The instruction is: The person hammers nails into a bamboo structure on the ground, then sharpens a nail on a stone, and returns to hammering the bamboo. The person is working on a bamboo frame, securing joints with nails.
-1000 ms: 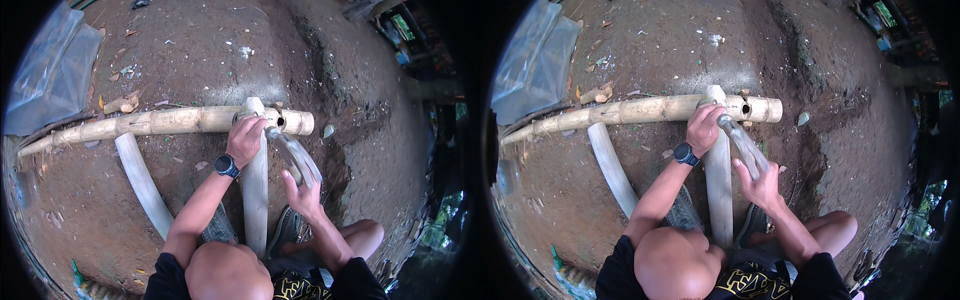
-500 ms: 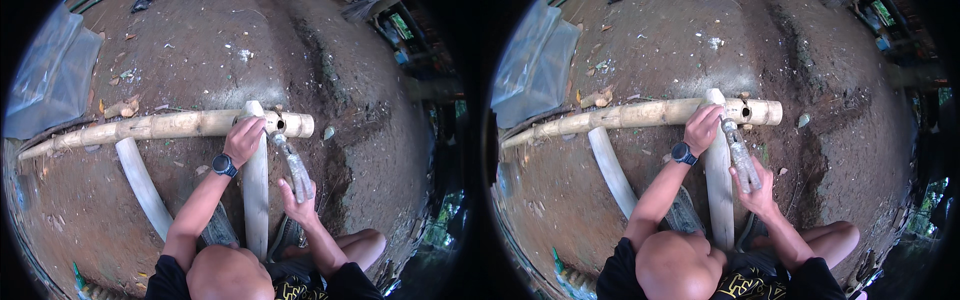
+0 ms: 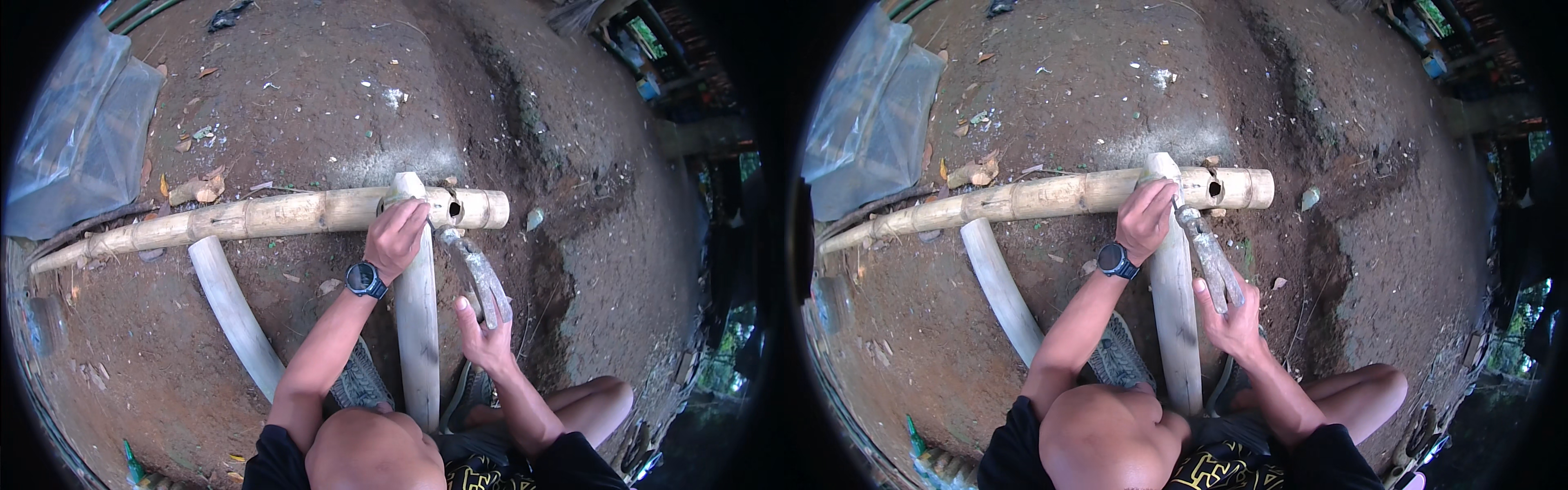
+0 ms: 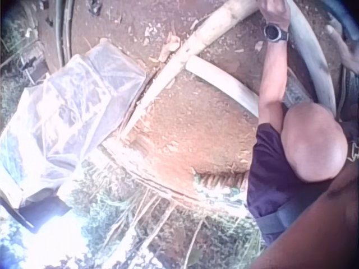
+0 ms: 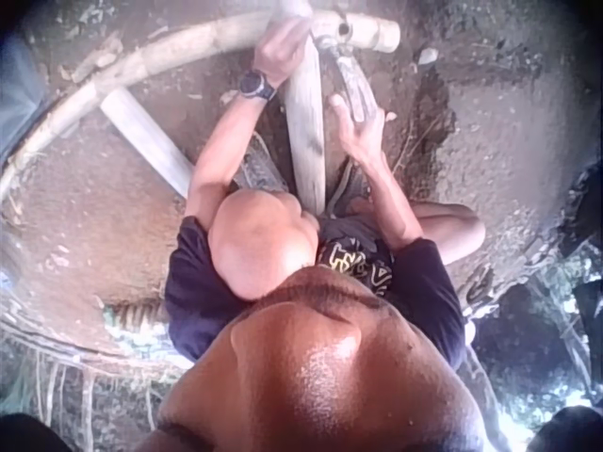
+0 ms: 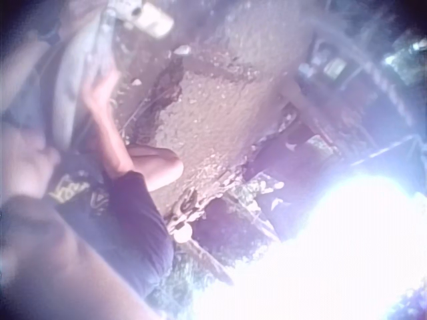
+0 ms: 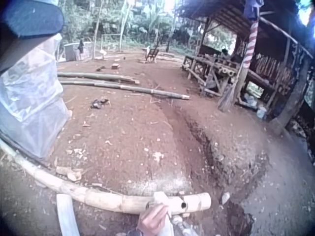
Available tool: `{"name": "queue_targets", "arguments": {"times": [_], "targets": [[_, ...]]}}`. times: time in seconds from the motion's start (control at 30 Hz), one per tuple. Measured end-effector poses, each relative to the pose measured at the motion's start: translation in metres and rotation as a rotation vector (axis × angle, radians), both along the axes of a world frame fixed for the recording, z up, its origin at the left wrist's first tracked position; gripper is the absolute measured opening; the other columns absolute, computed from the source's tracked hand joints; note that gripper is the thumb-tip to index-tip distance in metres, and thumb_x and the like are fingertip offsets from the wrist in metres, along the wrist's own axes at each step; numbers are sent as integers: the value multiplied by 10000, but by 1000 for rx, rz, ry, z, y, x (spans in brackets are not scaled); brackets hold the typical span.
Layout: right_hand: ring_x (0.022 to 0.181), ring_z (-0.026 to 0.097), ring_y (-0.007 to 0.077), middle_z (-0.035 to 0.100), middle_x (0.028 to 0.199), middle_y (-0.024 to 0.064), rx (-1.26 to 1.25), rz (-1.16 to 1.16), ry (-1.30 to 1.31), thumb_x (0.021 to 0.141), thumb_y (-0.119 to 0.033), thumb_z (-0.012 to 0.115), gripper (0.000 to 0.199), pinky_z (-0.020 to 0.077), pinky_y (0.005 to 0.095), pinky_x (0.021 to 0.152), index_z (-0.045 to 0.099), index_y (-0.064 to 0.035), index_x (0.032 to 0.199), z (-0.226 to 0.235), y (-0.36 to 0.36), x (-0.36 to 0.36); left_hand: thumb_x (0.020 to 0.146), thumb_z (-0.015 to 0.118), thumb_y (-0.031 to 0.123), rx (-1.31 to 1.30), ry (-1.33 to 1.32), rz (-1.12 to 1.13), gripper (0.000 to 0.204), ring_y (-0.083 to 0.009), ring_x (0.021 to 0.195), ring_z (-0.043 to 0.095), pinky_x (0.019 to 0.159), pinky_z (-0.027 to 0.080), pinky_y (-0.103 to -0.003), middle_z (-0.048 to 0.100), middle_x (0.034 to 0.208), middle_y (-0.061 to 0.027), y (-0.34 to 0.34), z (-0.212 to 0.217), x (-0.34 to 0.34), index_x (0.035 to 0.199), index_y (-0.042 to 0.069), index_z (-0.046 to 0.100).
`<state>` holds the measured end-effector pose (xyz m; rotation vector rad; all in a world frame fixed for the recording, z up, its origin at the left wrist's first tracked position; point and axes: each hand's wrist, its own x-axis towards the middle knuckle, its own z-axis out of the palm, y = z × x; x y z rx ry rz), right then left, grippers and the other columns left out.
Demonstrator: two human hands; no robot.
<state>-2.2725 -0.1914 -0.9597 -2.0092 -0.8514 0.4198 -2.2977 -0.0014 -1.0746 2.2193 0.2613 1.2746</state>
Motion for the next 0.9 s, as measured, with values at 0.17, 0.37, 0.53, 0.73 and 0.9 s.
{"name": "queue_targets", "arguments": {"times": [0.17, 0.37, 0.53, 0.73, 0.9], "targets": [[526, 483, 156, 537, 612, 105, 21, -37, 95, 935, -195, 598, 237, 430, 347, 525, 606, 35, 991, -9, -2, -1, 758, 649, -59, -22, -5, 7, 267, -316, 879, 658, 745, 552, -384, 646, 990, -144, -1, -1, 1, 1021, -14, 635], [476, 505, 241, 505, 579, 111, 50, 35, -117, 938, -158, 565, 206, 404, 377, 487, 570, 17, 830, -28, 0, 12, 764, 651, -51, -41, -22, 21, 273, -310, 865, 656, 735, 549, -389, 644, 983, -136, -1, -4, 3, 1031, -1, 616], [492, 537, 275, 551, 642, 120, 33, 102, -112, 924, -166, 598, 200, 439, 374, 507, 612, 31, 953, -26, -11, 17, 763, 657, -44, -76, 10, 60, 276, -311, 854, 654, 742, 546, -391, 641, 975, -128, -4, -2, 5, 1030, 5, 610], [581, 611, 342, 624, 776, 170, 145, 95, -234, 883, -86, 581, 175, 495, 379, 554, 630, 31, 1004, -9, 15, 20, 756, 665, -40, -93, -59, 79, 254, -308, 839, 651, 737, 543, -391, 637, 939, -127, -5, -5, 9, 1002, 0, 619], [648, 633, 338, 627, 850, 177, 144, 179, -406, 852, -62, 600, 220, 512, 366, 586, 618, 42, 1046, -10, 12, 22, 751, 670, -35, -70, -30, 101, 246, -309, 845, 650, 736, 540, -390, 638, 940, -128, -5, -2, 8, 990, 4, 631]]}}
